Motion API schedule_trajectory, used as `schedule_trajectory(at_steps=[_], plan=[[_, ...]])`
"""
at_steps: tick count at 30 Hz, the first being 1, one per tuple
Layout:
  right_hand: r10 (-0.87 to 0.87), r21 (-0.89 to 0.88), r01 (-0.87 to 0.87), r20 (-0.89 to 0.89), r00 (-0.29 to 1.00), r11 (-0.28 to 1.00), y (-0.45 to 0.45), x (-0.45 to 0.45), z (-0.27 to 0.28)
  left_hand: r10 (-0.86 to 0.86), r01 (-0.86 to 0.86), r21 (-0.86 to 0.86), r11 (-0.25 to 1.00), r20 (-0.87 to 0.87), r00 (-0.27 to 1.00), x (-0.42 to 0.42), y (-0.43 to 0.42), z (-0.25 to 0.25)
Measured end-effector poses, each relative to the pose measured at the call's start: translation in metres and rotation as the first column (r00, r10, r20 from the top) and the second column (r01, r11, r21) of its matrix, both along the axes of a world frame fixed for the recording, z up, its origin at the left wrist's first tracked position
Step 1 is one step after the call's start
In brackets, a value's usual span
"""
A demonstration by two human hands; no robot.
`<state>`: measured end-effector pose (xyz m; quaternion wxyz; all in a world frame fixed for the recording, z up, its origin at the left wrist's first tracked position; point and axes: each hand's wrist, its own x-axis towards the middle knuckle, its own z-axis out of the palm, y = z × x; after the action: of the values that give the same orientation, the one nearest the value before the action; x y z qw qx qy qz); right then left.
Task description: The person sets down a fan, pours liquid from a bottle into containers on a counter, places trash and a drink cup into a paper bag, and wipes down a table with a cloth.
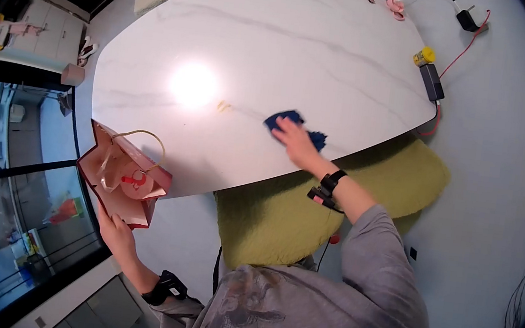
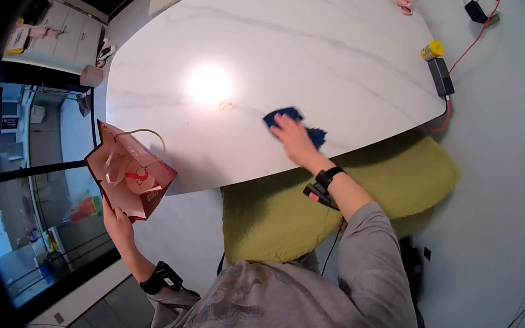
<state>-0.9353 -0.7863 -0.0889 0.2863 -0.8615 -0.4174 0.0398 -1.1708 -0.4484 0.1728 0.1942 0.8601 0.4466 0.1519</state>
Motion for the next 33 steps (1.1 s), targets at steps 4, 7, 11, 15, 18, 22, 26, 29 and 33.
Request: schedule_trajectory(at_steps=[4,7,11,15,18,22,26,29,33], plan=[[0.119,0.149,-0.083,-0.25,0.961,0.985,-0.005,-0.016,0.031,-0.005,0.006,-0.01,1.0,0.045,0.999,-0.023,0.012,0.001],[0.034,0.302,0.052,-0.273,0.961,0.952,-0.034,-0.012,0.06,-0.024,0.032,-0.072,0.997,0.116,0.993,-0.047,0.028,-0.003],[-0.234,0.242,0.309,-0.295,0.926,0.92,-0.092,-0.032,0.149,-0.079,0.091,-0.11,0.99,0.11,0.991,-0.077,0.045,-0.002],[-0.468,0.282,0.517,-0.226,0.854,0.808,-0.137,-0.093,0.178,-0.079,0.11,-0.2,0.974,0.155,0.985,-0.118,0.072,-0.009],[-0.429,0.347,0.882,-0.778,0.46,0.318,-0.126,-0.154,0.208,-0.076,0.1,-0.206,0.973,0.122,0.99,-0.133,0.074,-0.013],[-0.249,0.305,0.949,-0.916,0.315,0.08,-0.087,-0.23,0.221,-0.134,0.174,-0.202,0.964,0.197,0.971,-0.175,0.097,-0.018],[0.095,0.35,0.924,-0.936,0.339,0.151,-0.002,-0.236,0.219,-0.143,0.183,-0.248,0.951,0.17,0.975,-0.199,0.106,-0.026],[-0.043,0.445,0.884,-0.889,0.455,0.142,0.047,-0.199,0.185,-0.139,0.161,-0.275,0.948,0.098,0.985,-0.221,0.12,-0.035],[-0.351,0.501,0.86,-0.792,0.499,0.092,0.068,-0.124,0.117,-0.118,0.125,-0.183,0.975,0.047,0.992,-0.242,0.115,-0.054]])
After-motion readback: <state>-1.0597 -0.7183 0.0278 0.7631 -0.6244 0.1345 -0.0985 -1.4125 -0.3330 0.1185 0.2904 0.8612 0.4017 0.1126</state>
